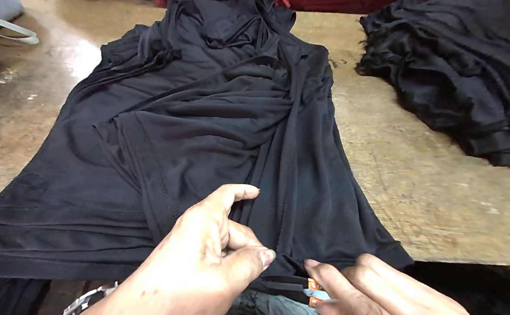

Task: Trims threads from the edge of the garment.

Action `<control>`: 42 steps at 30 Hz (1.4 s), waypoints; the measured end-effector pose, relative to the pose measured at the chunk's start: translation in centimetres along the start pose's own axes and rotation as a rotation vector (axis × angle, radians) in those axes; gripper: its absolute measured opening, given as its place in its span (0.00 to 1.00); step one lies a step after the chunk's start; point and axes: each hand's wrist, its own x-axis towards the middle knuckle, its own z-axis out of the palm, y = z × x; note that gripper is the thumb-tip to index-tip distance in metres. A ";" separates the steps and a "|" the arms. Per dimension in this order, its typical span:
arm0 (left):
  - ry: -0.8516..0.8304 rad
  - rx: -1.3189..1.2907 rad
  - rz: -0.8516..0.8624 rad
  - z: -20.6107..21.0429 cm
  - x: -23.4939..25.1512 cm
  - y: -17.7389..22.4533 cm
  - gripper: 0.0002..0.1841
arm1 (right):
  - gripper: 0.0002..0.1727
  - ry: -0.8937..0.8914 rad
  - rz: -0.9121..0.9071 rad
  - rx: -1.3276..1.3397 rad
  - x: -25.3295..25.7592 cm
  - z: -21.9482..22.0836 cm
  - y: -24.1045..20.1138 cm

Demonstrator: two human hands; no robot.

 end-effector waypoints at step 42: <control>-0.044 0.035 -0.082 -2.0 1.2 0.0 0.40 | 0.08 0.090 0.412 0.826 0.1 1.2 -0.8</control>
